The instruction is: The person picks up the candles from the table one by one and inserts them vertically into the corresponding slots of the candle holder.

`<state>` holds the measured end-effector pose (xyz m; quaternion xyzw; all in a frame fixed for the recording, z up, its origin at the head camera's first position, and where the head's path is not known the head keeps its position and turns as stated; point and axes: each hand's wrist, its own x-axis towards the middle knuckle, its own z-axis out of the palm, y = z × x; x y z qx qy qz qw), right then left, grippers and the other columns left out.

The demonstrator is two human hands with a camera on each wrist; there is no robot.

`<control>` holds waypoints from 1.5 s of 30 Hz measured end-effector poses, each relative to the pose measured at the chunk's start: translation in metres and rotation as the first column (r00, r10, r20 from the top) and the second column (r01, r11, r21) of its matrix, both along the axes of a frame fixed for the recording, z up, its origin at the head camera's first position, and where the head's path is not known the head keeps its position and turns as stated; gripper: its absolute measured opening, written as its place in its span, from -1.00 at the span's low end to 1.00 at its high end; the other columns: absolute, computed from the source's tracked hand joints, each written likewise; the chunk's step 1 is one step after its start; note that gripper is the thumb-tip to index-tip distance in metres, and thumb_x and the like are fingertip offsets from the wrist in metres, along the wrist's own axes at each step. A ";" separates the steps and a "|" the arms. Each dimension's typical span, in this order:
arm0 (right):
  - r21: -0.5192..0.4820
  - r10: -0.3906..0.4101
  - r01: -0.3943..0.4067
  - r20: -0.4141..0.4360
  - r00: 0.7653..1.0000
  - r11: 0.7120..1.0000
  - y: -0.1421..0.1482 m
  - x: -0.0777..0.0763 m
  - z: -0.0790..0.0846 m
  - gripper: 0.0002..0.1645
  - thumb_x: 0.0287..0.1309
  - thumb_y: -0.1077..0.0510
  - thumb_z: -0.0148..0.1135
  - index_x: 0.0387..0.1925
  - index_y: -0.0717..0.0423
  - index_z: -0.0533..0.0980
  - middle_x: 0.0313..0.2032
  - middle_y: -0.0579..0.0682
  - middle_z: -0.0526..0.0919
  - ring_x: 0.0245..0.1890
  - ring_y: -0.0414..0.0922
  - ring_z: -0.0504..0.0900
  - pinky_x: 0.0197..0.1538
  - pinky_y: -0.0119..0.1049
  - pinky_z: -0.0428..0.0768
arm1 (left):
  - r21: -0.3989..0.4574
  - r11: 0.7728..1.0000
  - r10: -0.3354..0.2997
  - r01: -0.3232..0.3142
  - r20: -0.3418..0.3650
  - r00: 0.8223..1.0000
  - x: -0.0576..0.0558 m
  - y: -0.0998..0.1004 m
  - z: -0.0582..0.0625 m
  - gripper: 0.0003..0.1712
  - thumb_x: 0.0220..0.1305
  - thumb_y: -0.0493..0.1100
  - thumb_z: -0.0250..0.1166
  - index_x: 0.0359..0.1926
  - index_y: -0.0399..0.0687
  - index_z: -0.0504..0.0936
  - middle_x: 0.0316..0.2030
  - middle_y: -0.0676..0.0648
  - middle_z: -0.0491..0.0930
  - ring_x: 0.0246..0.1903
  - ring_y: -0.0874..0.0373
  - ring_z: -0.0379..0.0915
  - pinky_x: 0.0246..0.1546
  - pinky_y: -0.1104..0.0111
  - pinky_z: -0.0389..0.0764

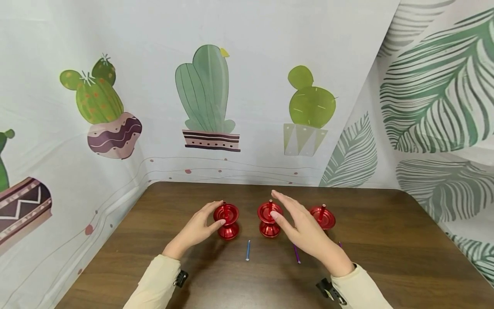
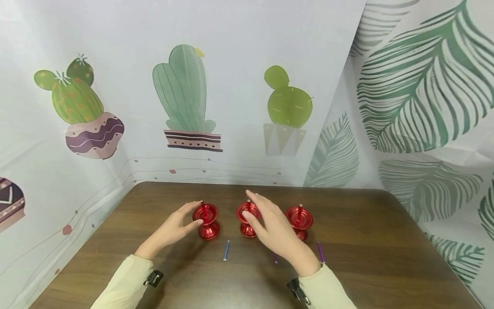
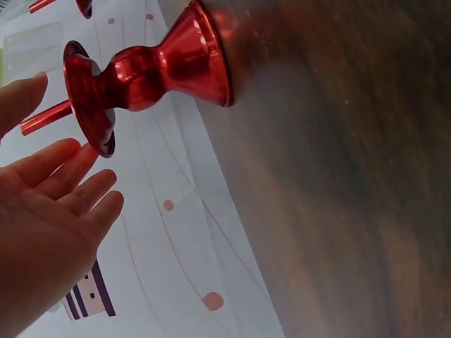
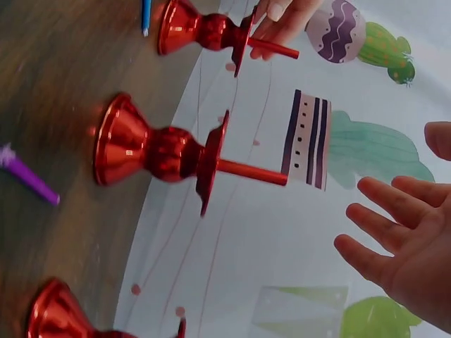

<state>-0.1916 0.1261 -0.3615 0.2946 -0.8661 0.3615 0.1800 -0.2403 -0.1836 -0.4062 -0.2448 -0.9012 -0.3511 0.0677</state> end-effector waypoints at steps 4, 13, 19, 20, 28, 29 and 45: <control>-0.025 0.036 -0.036 0.037 0.999 0.999 -0.008 -0.001 -0.004 -0.36 0.35 0.00 0.12 0.40 0.00 0.25 0.33 -0.05 0.36 0.34 -0.01 0.29 0.30 0.14 0.26 | -0.007 1.000 -0.001 0.001 0.004 1.000 -0.002 -0.002 -0.004 -0.34 0.24 -0.20 0.33 0.32 -0.27 0.35 0.25 -0.27 0.38 0.24 -0.16 0.32 0.22 -0.05 0.33; -0.058 0.084 -0.078 0.105 0.991 0.995 -0.027 -0.006 -0.014 -0.38 0.34 -0.05 0.11 0.36 0.03 0.30 0.31 -0.06 0.39 0.33 -0.04 0.33 0.30 0.03 0.31 | -0.001 0.999 -0.033 0.033 0.005 0.999 -0.006 -0.006 -0.008 -0.34 0.23 -0.18 0.34 0.30 -0.30 0.35 0.25 -0.27 0.37 0.25 -0.16 0.31 0.23 -0.05 0.32; -0.063 0.132 -0.124 0.161 0.978 0.990 -0.039 -0.008 -0.024 -0.37 0.37 -0.09 0.06 0.36 0.08 0.29 0.26 0.00 0.45 0.25 -0.11 0.42 0.25 -0.04 0.39 | -0.014 0.999 -0.039 0.040 0.030 0.999 -0.007 -0.007 -0.008 -0.32 0.24 -0.18 0.33 0.31 -0.32 0.33 0.25 -0.27 0.37 0.25 -0.17 0.31 0.23 -0.05 0.32; -0.061 0.136 -0.127 0.169 0.976 0.990 -0.041 -0.008 -0.026 -0.36 0.37 -0.09 0.06 0.36 0.09 0.29 0.25 0.01 0.46 0.25 -0.11 0.43 0.25 -0.04 0.40 | -0.011 0.999 -0.039 0.040 0.037 0.999 -0.007 -0.007 -0.008 -0.32 0.24 -0.18 0.33 0.32 -0.32 0.33 0.25 -0.27 0.37 0.25 -0.16 0.31 0.23 -0.05 0.32; 0.023 0.122 -0.132 0.249 0.961 0.991 -0.057 -0.007 -0.040 -0.37 0.40 -0.06 0.03 0.36 0.16 0.27 0.28 0.10 0.42 0.31 -0.02 0.35 0.30 0.00 0.32 | -0.012 1.000 -0.028 0.029 0.056 0.998 -0.008 -0.006 -0.007 -0.31 0.25 -0.15 0.33 0.33 -0.28 0.32 0.24 -0.23 0.38 0.24 -0.14 0.32 0.22 -0.04 0.33; 0.039 0.120 -0.135 0.262 0.958 0.990 -0.058 -0.007 -0.042 -0.37 0.40 -0.06 0.02 0.36 0.18 0.27 0.29 0.10 0.40 0.31 0.00 0.34 0.30 0.00 0.32 | -0.011 1.000 -0.027 0.028 0.058 0.998 -0.008 -0.006 -0.008 -0.31 0.24 -0.15 0.33 0.33 -0.28 0.32 0.24 -0.23 0.38 0.24 -0.14 0.33 0.22 -0.04 0.34; 0.242 0.058 -0.167 0.400 0.914 0.956 -0.068 -0.010 -0.060 -0.33 0.30 0.01 0.18 0.29 0.32 0.31 0.29 0.25 0.36 0.31 0.14 0.33 0.28 0.07 0.32 | -0.002 1.000 -0.021 0.021 0.068 0.997 -0.006 -0.005 -0.008 -0.31 0.26 -0.14 0.32 0.34 -0.26 0.31 0.26 -0.22 0.36 0.24 -0.12 0.33 0.21 -0.02 0.35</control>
